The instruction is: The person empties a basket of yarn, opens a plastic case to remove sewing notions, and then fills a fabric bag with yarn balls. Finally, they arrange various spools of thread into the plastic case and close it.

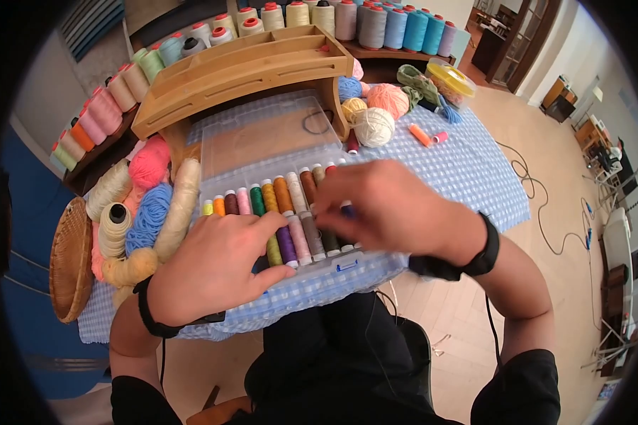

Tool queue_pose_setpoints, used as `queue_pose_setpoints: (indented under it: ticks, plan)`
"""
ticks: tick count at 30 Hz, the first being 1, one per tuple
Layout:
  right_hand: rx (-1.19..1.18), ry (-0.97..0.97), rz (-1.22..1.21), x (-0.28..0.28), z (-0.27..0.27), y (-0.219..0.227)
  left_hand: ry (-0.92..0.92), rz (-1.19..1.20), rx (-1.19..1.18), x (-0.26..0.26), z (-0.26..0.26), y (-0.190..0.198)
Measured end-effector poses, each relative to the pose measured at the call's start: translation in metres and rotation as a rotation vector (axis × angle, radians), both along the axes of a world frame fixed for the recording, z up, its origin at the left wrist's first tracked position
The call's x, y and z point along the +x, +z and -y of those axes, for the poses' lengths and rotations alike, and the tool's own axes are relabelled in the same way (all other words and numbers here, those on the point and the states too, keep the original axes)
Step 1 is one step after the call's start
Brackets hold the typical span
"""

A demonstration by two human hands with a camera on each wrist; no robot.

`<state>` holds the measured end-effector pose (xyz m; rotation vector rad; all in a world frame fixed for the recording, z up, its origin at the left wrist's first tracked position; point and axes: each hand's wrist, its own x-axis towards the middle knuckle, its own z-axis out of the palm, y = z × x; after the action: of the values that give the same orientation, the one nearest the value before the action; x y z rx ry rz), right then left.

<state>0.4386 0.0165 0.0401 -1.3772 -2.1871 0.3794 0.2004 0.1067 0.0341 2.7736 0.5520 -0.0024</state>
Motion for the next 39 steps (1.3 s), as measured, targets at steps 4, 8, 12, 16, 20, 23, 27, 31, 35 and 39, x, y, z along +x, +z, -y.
queue_pose_setpoints:
  ticks: [4,8,12,16,20,23,27,31,35,39]
  plan:
    - [0.082,-0.433,0.276,0.081,-0.019,-0.006,-0.049,-0.026,0.041,0.000,-0.002,-0.001]
    - [-0.012,-0.715,0.419,0.161,-0.029,-0.024,-0.050,-0.034,0.065,0.001,-0.001,0.002]
    - [-0.086,-0.729,0.407,0.187,-0.038,-0.044,-0.054,-0.028,0.033,0.001,-0.002,0.001]
    - [-0.110,-0.754,0.380,0.190,-0.043,-0.056,-0.062,-0.026,0.032,0.001,-0.003,0.001]
    - [-0.129,-0.754,0.309,0.196,-0.043,-0.054,-0.060,-0.029,0.020,0.001,-0.003,0.002]
    - [-0.208,-0.760,-0.025,0.194,-0.033,-0.030,-0.063,-0.015,0.030,0.000,-0.003,-0.001]
    - [-0.327,-0.785,-0.444,0.199,-0.021,-0.019,-0.119,0.121,0.080,0.000,-0.003,-0.004]
    - [-0.407,-0.742,-0.516,0.195,-0.013,-0.017,-0.061,-0.010,0.032,0.001,-0.002,0.000]
    - [-0.409,-0.734,-0.503,0.200,-0.006,-0.015,-0.061,-0.005,0.034,0.001,-0.001,0.000]
    - [-0.523,-0.702,-0.354,0.194,-0.001,-0.019,-0.060,-0.013,0.033,0.002,-0.001,0.001]
